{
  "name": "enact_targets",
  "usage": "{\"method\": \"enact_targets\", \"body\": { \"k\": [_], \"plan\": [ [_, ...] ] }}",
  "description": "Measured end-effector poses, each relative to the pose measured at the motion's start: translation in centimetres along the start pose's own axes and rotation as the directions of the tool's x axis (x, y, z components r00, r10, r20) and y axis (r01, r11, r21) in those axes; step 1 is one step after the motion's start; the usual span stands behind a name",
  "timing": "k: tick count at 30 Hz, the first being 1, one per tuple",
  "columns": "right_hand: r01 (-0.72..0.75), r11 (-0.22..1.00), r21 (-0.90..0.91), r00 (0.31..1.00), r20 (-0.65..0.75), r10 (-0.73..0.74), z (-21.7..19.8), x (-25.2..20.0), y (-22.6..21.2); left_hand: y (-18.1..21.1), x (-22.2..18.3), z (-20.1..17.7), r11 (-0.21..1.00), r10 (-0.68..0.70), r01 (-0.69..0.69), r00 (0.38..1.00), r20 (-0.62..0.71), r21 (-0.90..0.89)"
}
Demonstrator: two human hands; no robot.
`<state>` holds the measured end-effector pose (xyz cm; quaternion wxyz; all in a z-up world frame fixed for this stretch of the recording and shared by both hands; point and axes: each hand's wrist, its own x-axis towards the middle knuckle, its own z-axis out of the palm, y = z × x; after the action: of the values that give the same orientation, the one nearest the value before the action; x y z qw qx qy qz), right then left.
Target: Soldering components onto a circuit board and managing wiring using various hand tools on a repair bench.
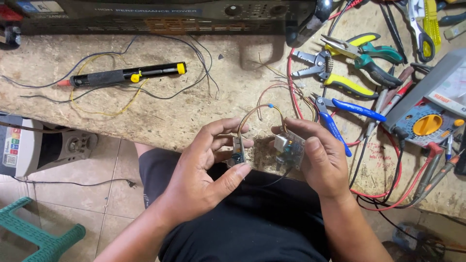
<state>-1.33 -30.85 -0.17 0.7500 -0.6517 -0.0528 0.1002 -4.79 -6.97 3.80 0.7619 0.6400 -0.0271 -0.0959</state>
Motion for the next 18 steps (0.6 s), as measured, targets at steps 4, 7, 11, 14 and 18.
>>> {"method": "enact_targets", "body": {
  "k": [4, 7, 11, 14, 18],
  "plan": [
    [0.028, 0.999, -0.039, 0.998, 0.051, -0.026, -0.4, -0.1, 0.4, -0.5, 0.1, 0.0, 0.995, 0.048, -0.041, 0.996, -0.077, 0.093],
    [0.049, 0.998, 0.035, 0.995, 0.087, -0.052, -0.5, -0.2, 0.7, -0.2, 0.1, 0.0, 0.97, 0.136, -0.115, 0.987, -0.084, 0.214],
    [0.078, 0.996, 0.049, 0.989, 0.119, -0.083, -0.7, -0.2, 0.8, -0.5, 0.0, 0.3, 0.84, 0.352, -0.286, 0.934, -0.063, 0.46],
    [0.075, 0.997, 0.008, 0.988, 0.133, -0.076, -0.4, 0.1, 0.4, -1.2, 0.3, 0.0, 0.672, 0.516, -0.409, 0.857, 0.006, 0.617],
    [-0.004, 0.991, -0.135, 0.997, 0.072, 0.013, 0.0, 0.2, -0.2, -1.6, 1.2, -0.6, 0.611, 0.545, -0.465, 0.834, 0.085, 0.641]
  ]
}}
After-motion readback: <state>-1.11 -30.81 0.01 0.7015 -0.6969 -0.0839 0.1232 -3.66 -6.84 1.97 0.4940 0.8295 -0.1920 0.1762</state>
